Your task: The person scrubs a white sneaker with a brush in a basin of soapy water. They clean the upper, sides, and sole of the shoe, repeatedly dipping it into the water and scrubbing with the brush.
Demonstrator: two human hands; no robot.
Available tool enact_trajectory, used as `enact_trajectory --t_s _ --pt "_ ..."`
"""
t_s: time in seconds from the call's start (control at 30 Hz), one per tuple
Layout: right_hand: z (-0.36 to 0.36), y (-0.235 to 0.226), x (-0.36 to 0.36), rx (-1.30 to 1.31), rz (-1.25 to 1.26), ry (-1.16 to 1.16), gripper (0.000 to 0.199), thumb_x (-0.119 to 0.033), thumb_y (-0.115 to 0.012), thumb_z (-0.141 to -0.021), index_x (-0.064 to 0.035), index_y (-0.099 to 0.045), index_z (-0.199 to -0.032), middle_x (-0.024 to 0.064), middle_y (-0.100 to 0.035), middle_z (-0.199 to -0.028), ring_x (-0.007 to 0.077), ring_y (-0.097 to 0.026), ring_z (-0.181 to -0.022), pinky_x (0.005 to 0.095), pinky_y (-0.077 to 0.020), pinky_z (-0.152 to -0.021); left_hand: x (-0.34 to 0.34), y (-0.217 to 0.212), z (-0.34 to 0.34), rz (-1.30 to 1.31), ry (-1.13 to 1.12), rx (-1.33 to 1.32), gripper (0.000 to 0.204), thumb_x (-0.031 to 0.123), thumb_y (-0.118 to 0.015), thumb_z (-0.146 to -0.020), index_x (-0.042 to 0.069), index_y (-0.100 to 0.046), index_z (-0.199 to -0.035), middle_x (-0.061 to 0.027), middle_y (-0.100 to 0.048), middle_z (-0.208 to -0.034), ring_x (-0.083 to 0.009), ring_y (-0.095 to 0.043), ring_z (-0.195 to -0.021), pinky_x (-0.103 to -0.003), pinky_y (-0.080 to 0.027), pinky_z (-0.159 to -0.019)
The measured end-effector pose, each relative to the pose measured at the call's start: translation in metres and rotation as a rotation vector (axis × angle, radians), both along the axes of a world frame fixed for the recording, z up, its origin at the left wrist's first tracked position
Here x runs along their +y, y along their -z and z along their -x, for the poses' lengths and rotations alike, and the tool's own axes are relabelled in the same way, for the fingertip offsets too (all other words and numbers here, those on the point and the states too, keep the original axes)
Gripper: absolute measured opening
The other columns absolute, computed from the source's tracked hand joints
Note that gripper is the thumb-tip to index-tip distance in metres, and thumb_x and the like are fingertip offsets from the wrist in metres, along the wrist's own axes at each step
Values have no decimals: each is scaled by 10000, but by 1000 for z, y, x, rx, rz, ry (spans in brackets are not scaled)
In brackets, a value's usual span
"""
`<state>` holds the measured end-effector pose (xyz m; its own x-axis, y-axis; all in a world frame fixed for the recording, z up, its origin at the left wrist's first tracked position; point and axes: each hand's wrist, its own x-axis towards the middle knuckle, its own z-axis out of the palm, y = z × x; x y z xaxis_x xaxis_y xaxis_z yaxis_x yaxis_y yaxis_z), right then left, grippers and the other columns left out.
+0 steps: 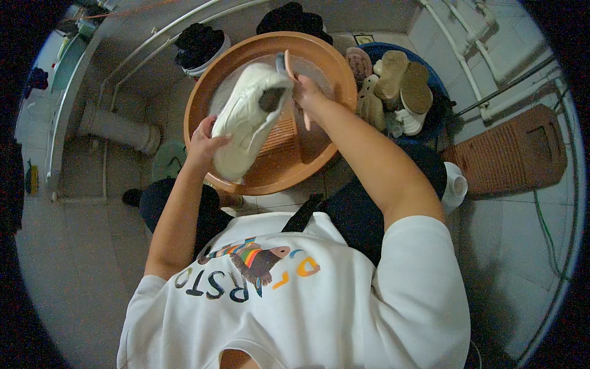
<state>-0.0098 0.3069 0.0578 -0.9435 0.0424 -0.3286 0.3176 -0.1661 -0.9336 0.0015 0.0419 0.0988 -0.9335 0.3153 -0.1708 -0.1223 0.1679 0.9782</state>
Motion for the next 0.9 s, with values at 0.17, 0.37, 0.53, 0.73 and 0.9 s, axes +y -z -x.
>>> enact_trajectory --t_s 0.17,0.37,0.53,0.73,0.9 --pt "-5 -39 -20 -25 317 36 404 -425 -561 -840 -50 -516 -986 9 -447 -645 115 -380 -499 279 -326 -447 13 -4 10 13 106 59 817 119 -763 -599 -15 -316 -1270 -147 -488 -1170 -228 -493 -1060 -321 -394 -903" --pt "-12 -56 -38 503 -212 -56 597 -526 -503 -836 -20 -508 -1153 74 -587 -792 205 -568 -695 312 -447 -633 48 -48 11 346 -131 532 835 164 -773 -569 22 -331 -1263 -175 -491 -1162 -284 -490 -1084 -340 -382 -923" --pt "-24 -96 -33 746 -887 -173 561 -547 -452 -837 -214 -429 -1289 152 -616 -853 295 -607 -744 367 -468 -653 36 -47 16 291 -118 574 705 101 -723 -611 36 -385 -1227 -137 -513 -1142 -261 -516 -1055 -335 -398 -902" --pt "-15 -81 -27 813 -1049 -204 486 -526 -443 -840 -281 -464 -1259 147 -627 -843 321 -608 -731 414 -476 -647 36 -23 18 260 -123 672 616 47 -688 -645 21 -427 -1202 -153 -513 -1137 -275 -510 -1064 -337 -393 -915" --pt "-27 -94 -34 671 -1089 -218 445 -513 -456 -840 -272 -521 -1209 152 -629 -810 314 -610 -717 408 -475 -647 28 -13 28 343 -223 655 613 9 -654 -658 31 -408 -1219 -144 -483 -1176 -262 -481 -1095 -331 -374 -936"
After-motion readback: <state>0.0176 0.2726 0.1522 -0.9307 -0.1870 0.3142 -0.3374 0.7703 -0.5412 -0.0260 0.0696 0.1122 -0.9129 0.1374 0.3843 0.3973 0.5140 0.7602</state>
